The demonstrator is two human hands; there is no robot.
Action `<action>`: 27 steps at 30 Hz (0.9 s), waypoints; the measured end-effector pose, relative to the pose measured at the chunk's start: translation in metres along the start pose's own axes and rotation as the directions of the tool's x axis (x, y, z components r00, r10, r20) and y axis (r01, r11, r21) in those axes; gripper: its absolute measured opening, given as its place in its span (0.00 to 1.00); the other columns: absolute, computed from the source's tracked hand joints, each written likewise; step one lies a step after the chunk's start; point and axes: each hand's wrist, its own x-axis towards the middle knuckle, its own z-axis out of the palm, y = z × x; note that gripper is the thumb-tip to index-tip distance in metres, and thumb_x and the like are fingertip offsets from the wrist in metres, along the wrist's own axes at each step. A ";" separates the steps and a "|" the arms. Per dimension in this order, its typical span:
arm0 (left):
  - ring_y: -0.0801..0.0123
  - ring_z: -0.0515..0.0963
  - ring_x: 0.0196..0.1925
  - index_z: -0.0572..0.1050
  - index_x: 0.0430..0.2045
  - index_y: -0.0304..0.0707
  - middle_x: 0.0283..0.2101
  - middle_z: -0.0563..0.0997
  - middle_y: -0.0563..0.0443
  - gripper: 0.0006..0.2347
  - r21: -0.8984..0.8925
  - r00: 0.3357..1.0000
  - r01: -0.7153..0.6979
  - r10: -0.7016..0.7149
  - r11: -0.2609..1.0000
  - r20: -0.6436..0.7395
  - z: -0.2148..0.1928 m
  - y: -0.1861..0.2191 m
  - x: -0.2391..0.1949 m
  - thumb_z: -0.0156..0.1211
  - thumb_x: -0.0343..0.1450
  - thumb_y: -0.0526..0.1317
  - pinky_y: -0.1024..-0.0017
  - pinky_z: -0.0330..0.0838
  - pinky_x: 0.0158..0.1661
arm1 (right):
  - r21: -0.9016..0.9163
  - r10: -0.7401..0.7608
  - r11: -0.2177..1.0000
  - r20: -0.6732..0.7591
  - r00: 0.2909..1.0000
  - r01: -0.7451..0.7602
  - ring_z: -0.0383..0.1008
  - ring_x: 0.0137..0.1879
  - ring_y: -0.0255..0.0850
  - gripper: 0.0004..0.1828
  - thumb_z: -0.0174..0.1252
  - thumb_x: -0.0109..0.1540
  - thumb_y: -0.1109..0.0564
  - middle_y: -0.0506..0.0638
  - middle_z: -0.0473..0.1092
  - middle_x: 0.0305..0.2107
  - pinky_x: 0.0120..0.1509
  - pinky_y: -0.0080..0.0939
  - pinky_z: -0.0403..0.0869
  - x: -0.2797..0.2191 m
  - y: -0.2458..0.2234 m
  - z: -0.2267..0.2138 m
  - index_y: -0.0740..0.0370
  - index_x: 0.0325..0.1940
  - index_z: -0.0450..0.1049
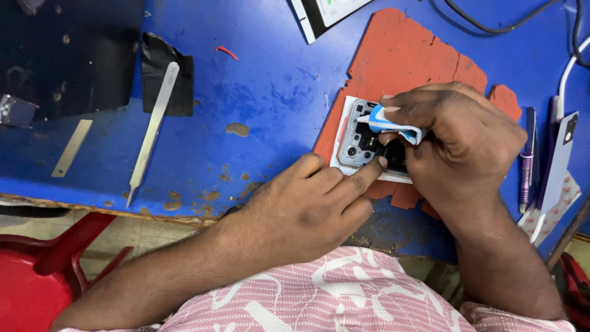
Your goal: The person applies adhesive to the edges of a disassembled smartphone chassis using a small brush, then wipes the interior with a cloth. They place the back cover onto the chassis, press it into place, and use a plastic card to smooth the edges. The person then uses a utility knife to trim excess adhesive from the phone's edges.
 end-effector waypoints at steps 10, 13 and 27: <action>0.67 0.75 0.38 0.76 0.31 0.38 0.62 0.77 0.39 0.05 -0.023 0.999 -0.008 0.007 1.000 -0.052 -0.002 -0.001 0.001 0.60 0.74 0.39 0.66 0.66 0.42 | -0.015 -0.001 1.000 -0.010 1.000 0.001 0.83 0.45 0.47 0.14 0.59 0.54 0.81 0.56 0.78 0.36 0.47 0.40 0.81 0.003 0.002 0.001 0.69 0.38 0.76; 0.69 0.72 0.34 0.76 0.28 0.38 0.63 0.77 0.38 0.05 -0.008 1.000 -0.001 0.000 1.000 -0.020 -0.003 -0.002 0.004 0.60 0.73 0.38 0.67 0.65 0.39 | -0.023 -0.030 0.999 -0.007 1.000 0.029 0.82 0.46 0.47 0.14 0.61 0.55 0.80 0.55 0.77 0.36 0.46 0.40 0.80 0.003 0.002 0.000 0.68 0.38 0.75; 0.57 0.75 0.37 0.75 0.37 0.23 0.51 0.76 0.29 0.08 -0.098 0.943 0.235 -0.252 0.967 -0.217 -0.017 -0.002 0.003 0.64 0.75 0.34 0.61 0.68 0.43 | -0.050 -0.022 0.999 0.017 1.000 0.023 0.83 0.45 0.49 0.12 0.59 0.54 0.81 0.56 0.78 0.34 0.47 0.43 0.80 0.008 0.000 -0.002 0.70 0.34 0.75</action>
